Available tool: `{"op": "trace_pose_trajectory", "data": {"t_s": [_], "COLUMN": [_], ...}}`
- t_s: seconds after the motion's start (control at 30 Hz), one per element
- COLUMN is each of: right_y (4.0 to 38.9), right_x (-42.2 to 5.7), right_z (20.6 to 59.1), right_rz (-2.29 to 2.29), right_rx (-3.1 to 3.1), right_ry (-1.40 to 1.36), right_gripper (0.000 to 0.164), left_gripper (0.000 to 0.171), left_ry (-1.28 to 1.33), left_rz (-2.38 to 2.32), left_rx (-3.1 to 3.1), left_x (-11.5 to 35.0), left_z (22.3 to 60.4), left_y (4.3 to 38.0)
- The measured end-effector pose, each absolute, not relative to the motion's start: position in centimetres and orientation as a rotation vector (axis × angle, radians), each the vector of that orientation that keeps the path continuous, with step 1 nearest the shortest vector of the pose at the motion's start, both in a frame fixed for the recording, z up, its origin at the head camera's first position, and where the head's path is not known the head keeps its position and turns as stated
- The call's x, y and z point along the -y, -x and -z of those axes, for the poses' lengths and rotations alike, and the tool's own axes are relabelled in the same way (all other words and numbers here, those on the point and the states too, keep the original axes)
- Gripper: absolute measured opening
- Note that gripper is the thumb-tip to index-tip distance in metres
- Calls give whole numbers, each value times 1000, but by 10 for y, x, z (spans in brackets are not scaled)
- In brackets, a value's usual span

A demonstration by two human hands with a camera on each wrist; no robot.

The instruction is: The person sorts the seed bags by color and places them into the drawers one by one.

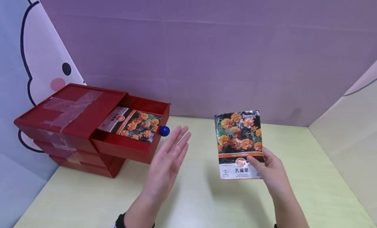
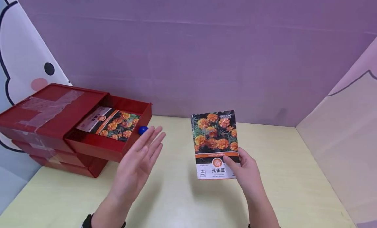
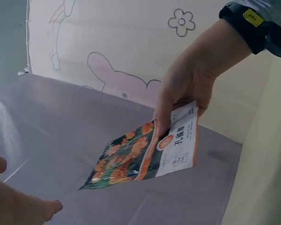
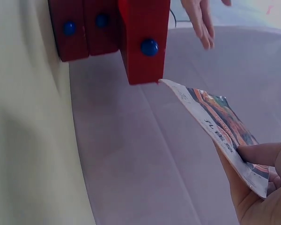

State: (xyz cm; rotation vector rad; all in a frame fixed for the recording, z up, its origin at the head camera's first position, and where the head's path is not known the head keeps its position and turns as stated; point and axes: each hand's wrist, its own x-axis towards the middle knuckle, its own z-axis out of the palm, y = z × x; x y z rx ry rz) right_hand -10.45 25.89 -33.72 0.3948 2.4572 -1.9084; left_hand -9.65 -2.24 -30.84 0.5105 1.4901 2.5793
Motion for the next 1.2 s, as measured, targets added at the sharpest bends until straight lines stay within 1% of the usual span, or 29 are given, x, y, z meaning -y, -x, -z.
{"op": "trace_pose_trajectory", "data": {"t_s": [0.17, 0.4, 0.53, 0.97, 1.2], "right_y": [100, 94, 93, 91, 89], "right_x": [-243, -230, -227, -224, -224], "right_z": [341, 343, 346, 350, 351], "right_rz": [1918, 1927, 1924, 1871, 1861], "right_rx": [-2438, -2386, -2369, -2404, -2402], "right_ry": [-287, -222, -191, -93, -84], "right_gripper": [47, 46, 46, 44, 45], "left_gripper": [56, 64, 65, 52, 49], "left_ry": [-397, -310, -259, -151, -114], "left_rz": [-2467, -2358, -2344, -2246, -2131], "left_rx": [-1564, -1531, -1509, -1592, -1720], "left_x": [12, -2, -5, -12, -11], "left_z": [324, 336, 339, 356, 355], "left_y": [95, 96, 96, 96, 93]}}
